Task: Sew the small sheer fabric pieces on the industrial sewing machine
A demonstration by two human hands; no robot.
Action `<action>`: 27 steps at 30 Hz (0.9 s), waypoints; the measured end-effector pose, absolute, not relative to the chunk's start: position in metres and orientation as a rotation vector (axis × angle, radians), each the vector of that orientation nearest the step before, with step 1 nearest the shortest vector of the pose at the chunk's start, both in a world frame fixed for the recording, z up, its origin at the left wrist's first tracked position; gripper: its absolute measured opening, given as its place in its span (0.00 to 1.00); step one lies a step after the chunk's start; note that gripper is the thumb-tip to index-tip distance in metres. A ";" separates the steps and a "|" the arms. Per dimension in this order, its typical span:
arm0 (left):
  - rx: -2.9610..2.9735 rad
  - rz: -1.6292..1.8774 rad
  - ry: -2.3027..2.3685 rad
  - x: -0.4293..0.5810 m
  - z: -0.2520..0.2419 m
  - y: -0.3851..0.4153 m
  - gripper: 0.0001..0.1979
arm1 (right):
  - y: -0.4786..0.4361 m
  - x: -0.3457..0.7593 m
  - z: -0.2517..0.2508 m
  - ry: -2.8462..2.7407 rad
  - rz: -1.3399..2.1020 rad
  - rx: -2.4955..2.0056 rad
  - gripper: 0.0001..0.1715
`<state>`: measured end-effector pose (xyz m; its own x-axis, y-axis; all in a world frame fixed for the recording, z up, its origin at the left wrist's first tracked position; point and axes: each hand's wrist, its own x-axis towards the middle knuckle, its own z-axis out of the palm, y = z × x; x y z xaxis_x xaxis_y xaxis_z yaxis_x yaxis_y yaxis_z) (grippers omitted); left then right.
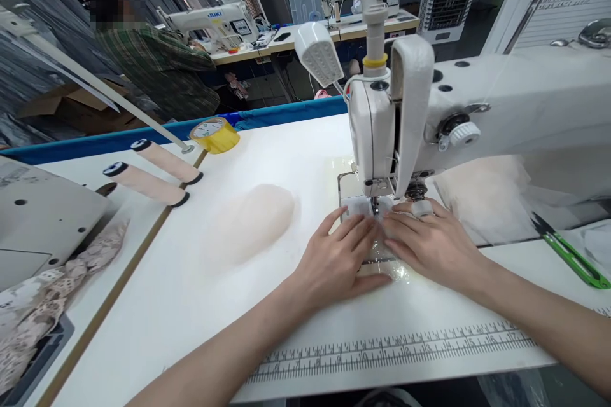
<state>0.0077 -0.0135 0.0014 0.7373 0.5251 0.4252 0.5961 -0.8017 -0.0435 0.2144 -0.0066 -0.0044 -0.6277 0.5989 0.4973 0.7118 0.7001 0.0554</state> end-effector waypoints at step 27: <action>-2.726 -0.532 -0.884 0.008 -0.001 -0.023 0.14 | -0.012 0.224 0.003 -2.534 -0.143 -0.768 0.15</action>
<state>0.0079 -0.0229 -0.0014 0.7527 0.5187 0.4053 0.6009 -0.7929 -0.1011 0.2243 -0.0115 0.0027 -0.7248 0.4954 0.4788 0.5463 0.8367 -0.0388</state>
